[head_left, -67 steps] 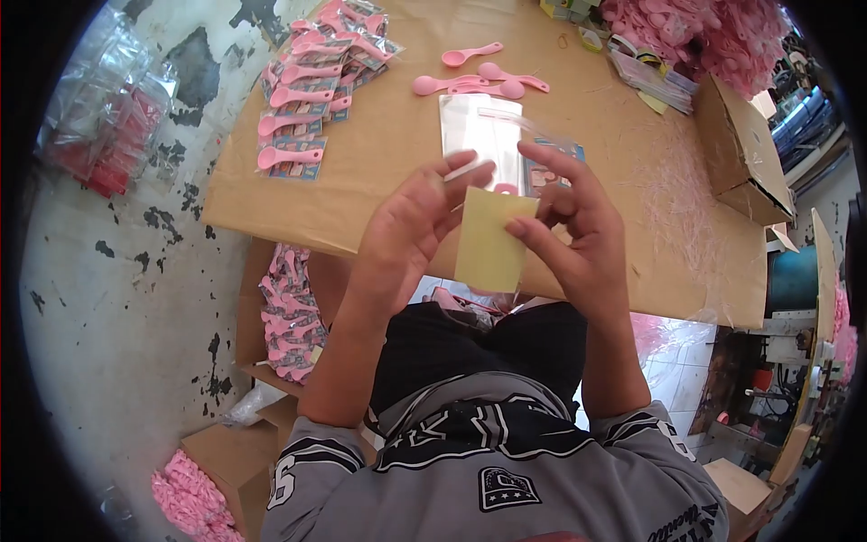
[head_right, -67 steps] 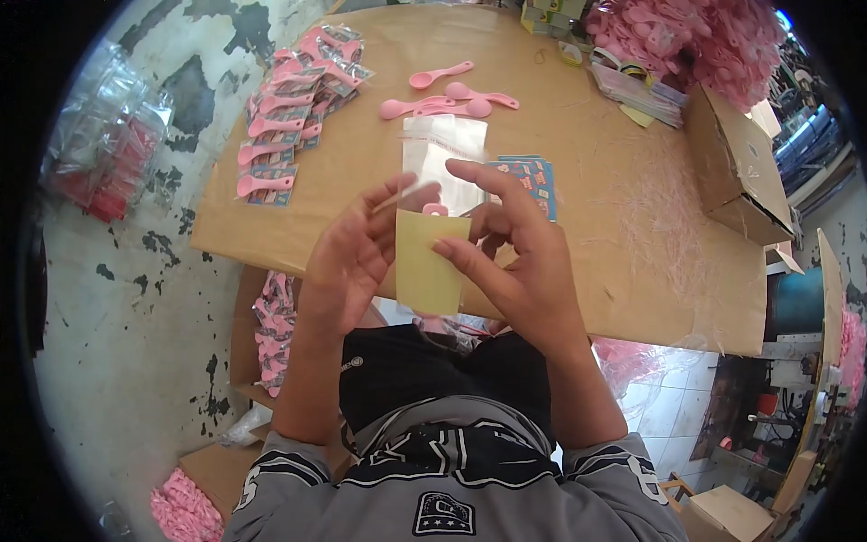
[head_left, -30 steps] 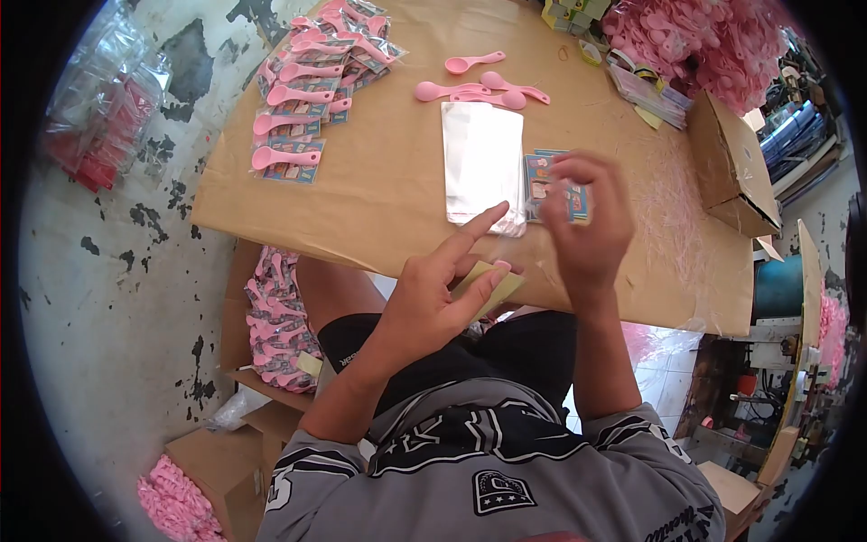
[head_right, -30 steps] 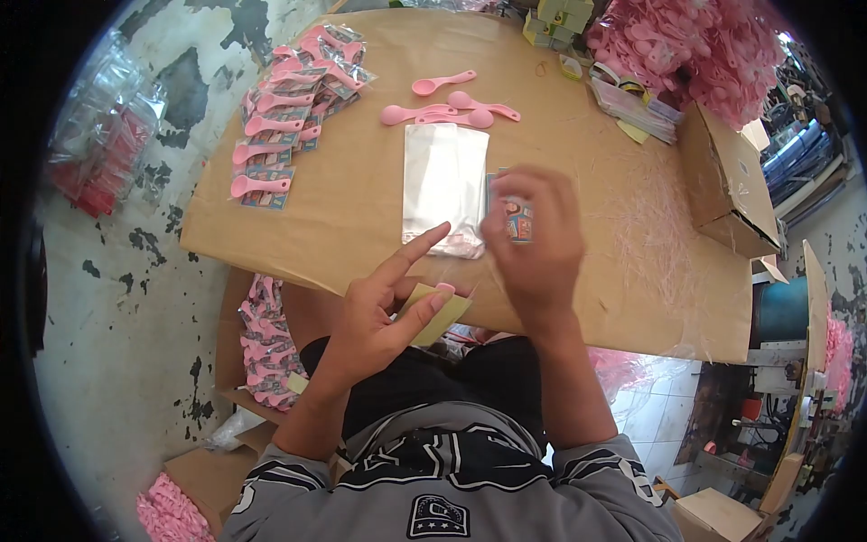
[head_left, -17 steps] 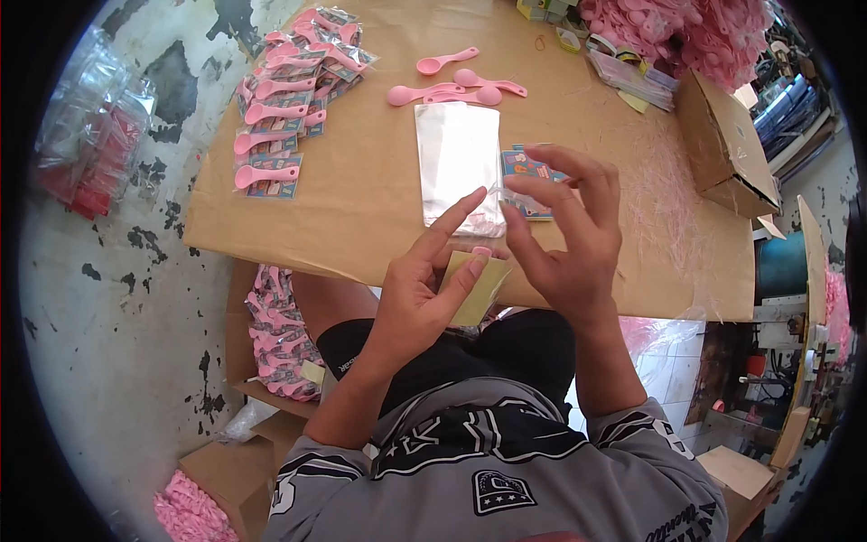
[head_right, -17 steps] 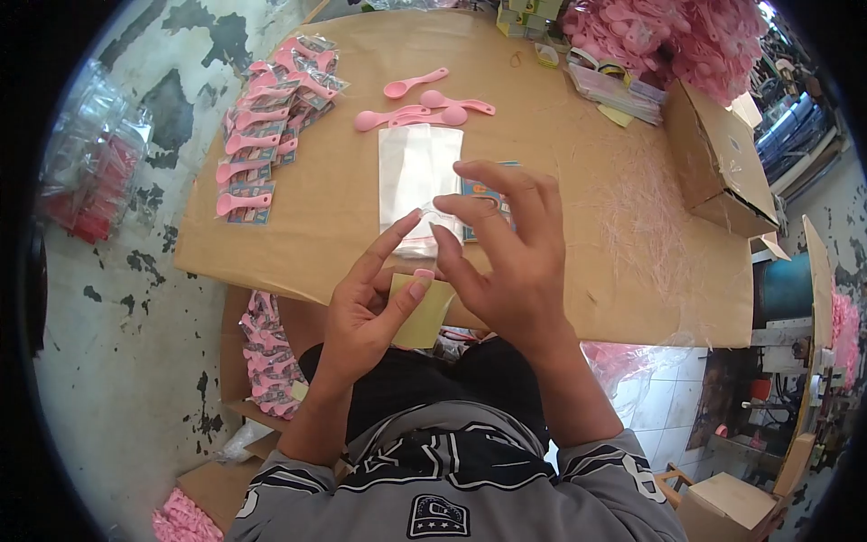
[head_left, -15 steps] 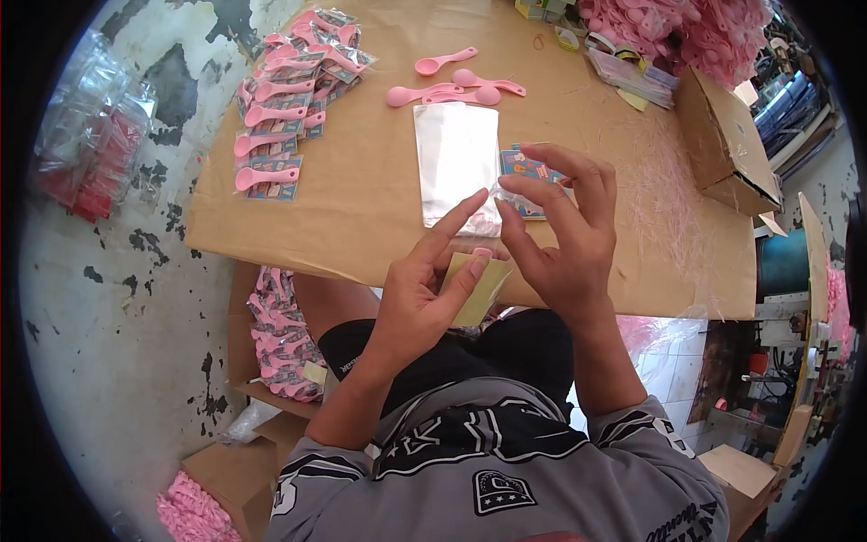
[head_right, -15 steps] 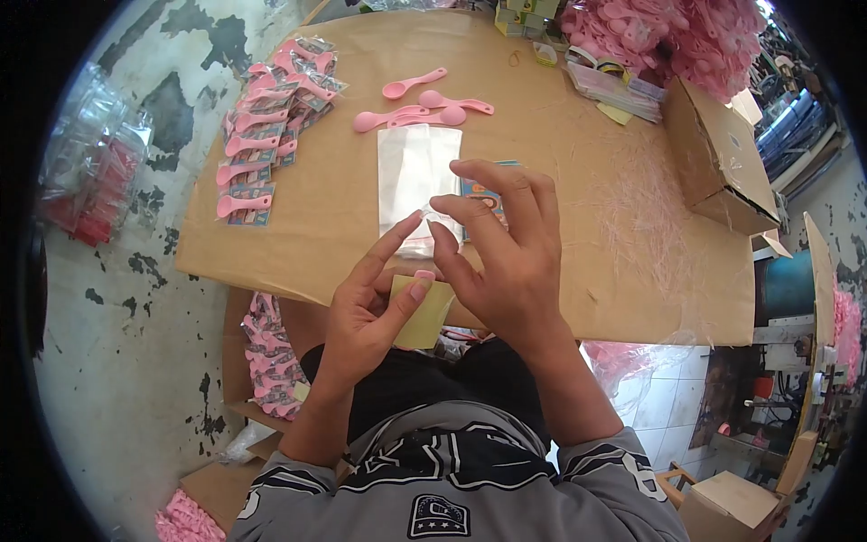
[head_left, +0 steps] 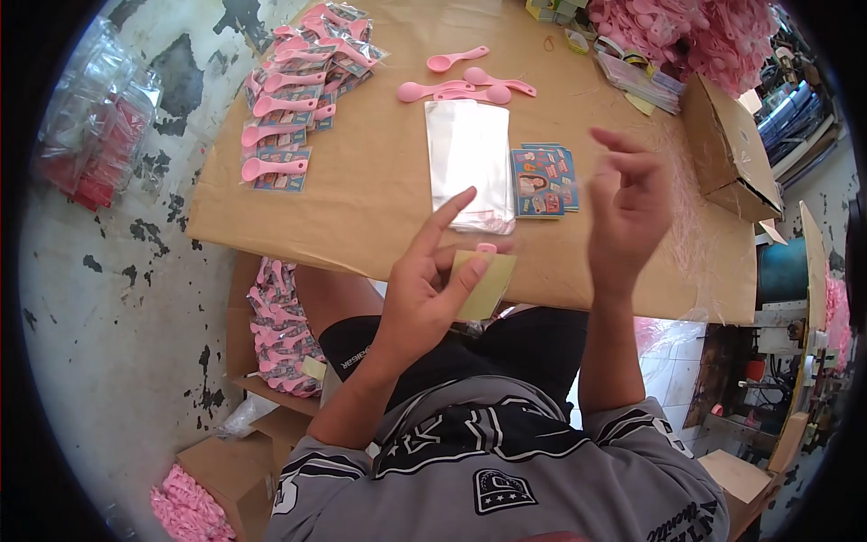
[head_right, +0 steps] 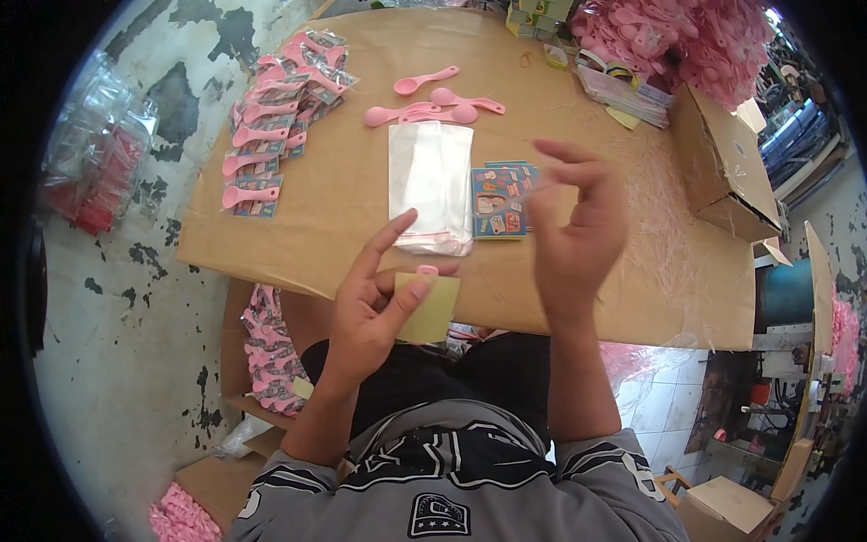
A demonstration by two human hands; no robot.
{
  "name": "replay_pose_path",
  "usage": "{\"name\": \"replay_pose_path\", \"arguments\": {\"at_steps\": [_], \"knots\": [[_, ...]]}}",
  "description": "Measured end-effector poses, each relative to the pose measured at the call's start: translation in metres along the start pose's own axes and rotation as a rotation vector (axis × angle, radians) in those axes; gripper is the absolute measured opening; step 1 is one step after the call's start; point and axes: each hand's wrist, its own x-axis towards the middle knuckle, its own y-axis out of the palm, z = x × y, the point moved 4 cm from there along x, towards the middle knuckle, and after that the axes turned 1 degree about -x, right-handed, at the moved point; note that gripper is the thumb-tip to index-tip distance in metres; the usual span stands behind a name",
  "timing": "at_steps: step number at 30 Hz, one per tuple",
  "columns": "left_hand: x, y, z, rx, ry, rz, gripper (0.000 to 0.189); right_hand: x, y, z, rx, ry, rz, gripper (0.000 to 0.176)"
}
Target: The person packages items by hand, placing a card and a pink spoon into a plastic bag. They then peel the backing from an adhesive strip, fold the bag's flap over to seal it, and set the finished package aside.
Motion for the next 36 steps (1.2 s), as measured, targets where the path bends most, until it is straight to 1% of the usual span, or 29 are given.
{"name": "replay_pose_path", "arguments": {"at_steps": [2, 5, 7, 9, 10, 12, 14, 17, 20, 23, 26, 29, 32, 35, 36], "knots": [[0.003, -0.009, -0.001, -0.09, -0.008, -0.036, 0.052, 0.007, -0.012, -0.013, 0.356, 0.187, -0.198, 0.014], [0.007, -0.017, 0.002, -0.155, 0.033, -0.101, 0.041, 0.006, -0.025, -0.016, 0.535, 0.261, -0.118, 0.012], [0.009, -0.019, 0.005, -0.15, 0.063, -0.096, 0.036, -0.005, -0.027, -0.018, 0.61, 0.403, 0.134, 0.01], [0.011, -0.018, 0.005, -0.149, 0.095, -0.099, 0.033, -0.018, -0.021, -0.013, 0.55, 0.472, 0.342, 0.01], [0.012, -0.016, 0.005, -0.151, 0.112, -0.104, 0.032, -0.024, -0.009, -0.003, 0.454, 0.469, 0.42, 0.011], [0.013, -0.014, 0.006, -0.138, 0.128, -0.105, 0.032, -0.035, 0.01, 0.006, 0.373, 0.509, 0.519, 0.014], [0.012, -0.014, 0.007, -0.105, 0.128, -0.097, 0.031, -0.048, 0.022, 0.005, 0.409, 0.594, 0.563, 0.016], [0.014, -0.014, 0.011, -0.056, 0.188, -0.093, 0.031, -0.052, 0.03, 0.002, 0.452, 0.638, 0.58, 0.019], [0.013, -0.016, 0.008, -0.14, 0.145, -0.073, 0.029, -0.053, 0.029, -0.003, 0.459, 0.628, 0.572, 0.019], [0.014, -0.019, 0.002, -0.113, 0.078, -0.092, 0.029, -0.048, 0.023, 0.0, 0.453, 0.663, 0.552, 0.017], [0.016, -0.021, 0.003, -0.034, 0.098, -0.097, 0.028, -0.048, 0.021, -0.001, 0.486, 0.68, 0.537, 0.016], [0.018, -0.018, 0.001, -0.027, 0.14, -0.154, 0.024, -0.047, 0.019, -0.001, 0.425, 0.642, 0.541, 0.015], [0.016, -0.016, -0.003, -0.067, 0.167, -0.153, 0.022, -0.042, 0.017, 0.006, 0.487, 0.621, 0.534, 0.015], [0.016, -0.02, -0.002, -0.149, 0.167, -0.087, 0.019, -0.039, 0.018, 0.01, 0.478, 0.501, 0.531, 0.013], [0.016, -0.021, -0.002, -0.139, 0.213, -0.076, 0.018, -0.039, 0.018, 0.009, 0.478, 0.467, 0.539, 0.012]]}}
